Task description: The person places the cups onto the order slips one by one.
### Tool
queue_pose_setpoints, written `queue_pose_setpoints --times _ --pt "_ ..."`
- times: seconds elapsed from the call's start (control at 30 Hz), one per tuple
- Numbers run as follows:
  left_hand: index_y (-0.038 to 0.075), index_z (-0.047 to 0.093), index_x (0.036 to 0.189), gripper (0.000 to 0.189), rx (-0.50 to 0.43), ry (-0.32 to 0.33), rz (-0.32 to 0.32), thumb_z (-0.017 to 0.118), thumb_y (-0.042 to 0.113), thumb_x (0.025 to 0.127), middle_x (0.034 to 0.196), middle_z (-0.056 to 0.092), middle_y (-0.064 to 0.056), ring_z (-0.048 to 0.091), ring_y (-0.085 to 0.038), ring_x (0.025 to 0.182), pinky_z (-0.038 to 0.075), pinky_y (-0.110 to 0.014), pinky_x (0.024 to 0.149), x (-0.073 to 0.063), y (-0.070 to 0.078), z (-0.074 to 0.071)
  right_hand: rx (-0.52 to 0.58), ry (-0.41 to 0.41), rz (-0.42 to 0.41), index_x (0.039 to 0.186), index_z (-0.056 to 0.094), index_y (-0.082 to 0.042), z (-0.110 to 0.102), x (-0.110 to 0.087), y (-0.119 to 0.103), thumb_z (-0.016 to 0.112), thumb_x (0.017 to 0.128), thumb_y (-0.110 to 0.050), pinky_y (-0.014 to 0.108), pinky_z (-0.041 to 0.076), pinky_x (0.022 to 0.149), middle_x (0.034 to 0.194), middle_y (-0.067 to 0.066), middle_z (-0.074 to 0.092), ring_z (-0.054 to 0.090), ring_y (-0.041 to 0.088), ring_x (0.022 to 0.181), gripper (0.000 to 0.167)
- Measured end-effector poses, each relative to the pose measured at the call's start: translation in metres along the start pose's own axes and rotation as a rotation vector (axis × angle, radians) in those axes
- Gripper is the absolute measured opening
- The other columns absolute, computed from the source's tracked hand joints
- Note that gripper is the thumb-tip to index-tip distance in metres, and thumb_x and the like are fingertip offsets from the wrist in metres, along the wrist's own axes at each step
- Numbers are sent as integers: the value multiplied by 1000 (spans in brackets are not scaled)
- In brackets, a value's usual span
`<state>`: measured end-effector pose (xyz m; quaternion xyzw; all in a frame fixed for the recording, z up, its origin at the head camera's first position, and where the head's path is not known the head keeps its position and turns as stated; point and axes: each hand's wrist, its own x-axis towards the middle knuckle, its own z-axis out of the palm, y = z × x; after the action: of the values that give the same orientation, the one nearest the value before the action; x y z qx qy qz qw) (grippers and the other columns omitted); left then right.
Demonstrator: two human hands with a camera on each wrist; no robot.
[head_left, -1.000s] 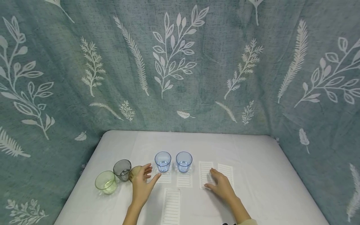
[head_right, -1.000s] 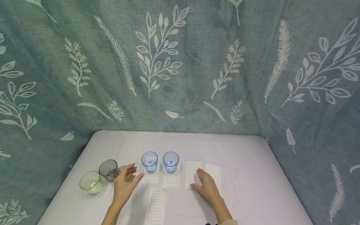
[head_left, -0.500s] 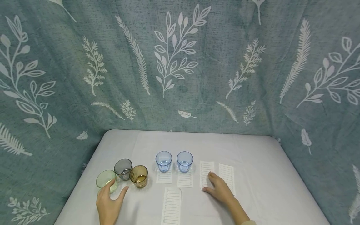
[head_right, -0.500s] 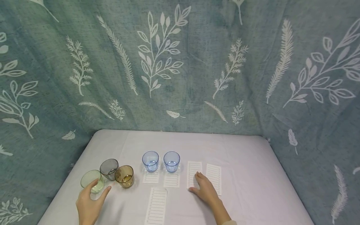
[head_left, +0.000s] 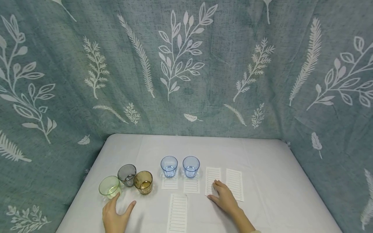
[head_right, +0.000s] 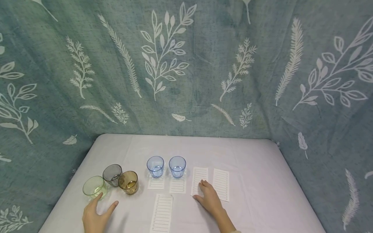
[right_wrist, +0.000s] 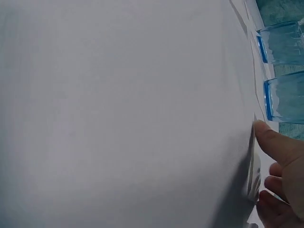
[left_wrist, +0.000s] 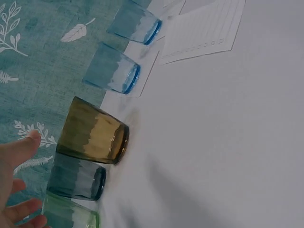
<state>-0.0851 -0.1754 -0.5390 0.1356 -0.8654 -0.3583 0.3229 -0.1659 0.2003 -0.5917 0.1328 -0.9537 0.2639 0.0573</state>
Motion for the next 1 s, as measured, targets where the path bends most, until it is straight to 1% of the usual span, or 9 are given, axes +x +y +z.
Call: queue_pose_setpoints --times 0.07,0.13,0.2,0.37,0.47,0.63,0.77,0.87,1.0 --pt "-12 58 113 66 -8 -21 -26 85 10 57 107 59 -33 50 -49 101 38 -57 90 -2 1 1 9 41 5 117 57 13 1 0 0 76 76 -26 51 41 99 129 27 52 49 42 120 60" --pt "-11 56 118 70 -4 -63 -73 86 13 59 112 57 -34 49 -49 104 38 -59 91 -3 2 1 26 76 8 117 57 13 1 1 2 77 75 -23 51 41 99 129 27 52 50 43 119 59" --pt "-12 53 122 74 1 -107 -120 85 15 61 116 55 -35 50 -50 106 41 -59 90 -4 3 2 42 95 16 117 57 13 2 0 4 78 74 -23 52 41 99 128 26 53 50 43 118 59" --pt "-13 44 130 82 -52 -172 -236 85 18 66 121 52 -36 52 -49 107 50 -56 83 -6 0 8 69 84 32 116 58 12 3 0 12 79 73 -25 50 41 100 129 25 53 50 42 119 60" --pt "-13 38 134 87 -117 -188 -289 84 17 67 123 50 -37 51 -49 109 49 -56 84 -8 -2 13 67 80 22 116 58 12 3 -1 15 79 73 -26 49 40 100 129 24 53 50 41 119 61" --pt "-12 33 138 92 -207 -211 -331 84 17 68 125 48 -37 49 -49 113 47 -56 88 -7 -3 17 50 106 -14 117 57 13 4 -2 16 80 73 -27 50 40 100 129 24 53 49 41 121 63" --pt "-11 29 140 94 -244 -228 -357 84 16 68 128 46 -37 47 -49 117 44 -57 92 -6 -3 20 37 101 -23 116 58 13 6 -3 17 78 75 -28 51 39 100 130 25 52 48 41 122 61" --pt "-11 28 141 96 -256 -230 -363 84 16 68 129 45 -36 46 -49 117 44 -57 92 -5 -2 22 26 87 -27 115 59 13 6 -4 17 76 77 -29 52 39 100 130 25 52 47 42 123 58" --pt "-11 28 141 96 -289 -210 -352 85 15 67 128 46 -36 46 -49 117 44 -57 92 -5 -2 25 25 71 -31 114 60 12 6 -4 16 74 79 -30 54 38 100 131 25 51 45 43 124 57"
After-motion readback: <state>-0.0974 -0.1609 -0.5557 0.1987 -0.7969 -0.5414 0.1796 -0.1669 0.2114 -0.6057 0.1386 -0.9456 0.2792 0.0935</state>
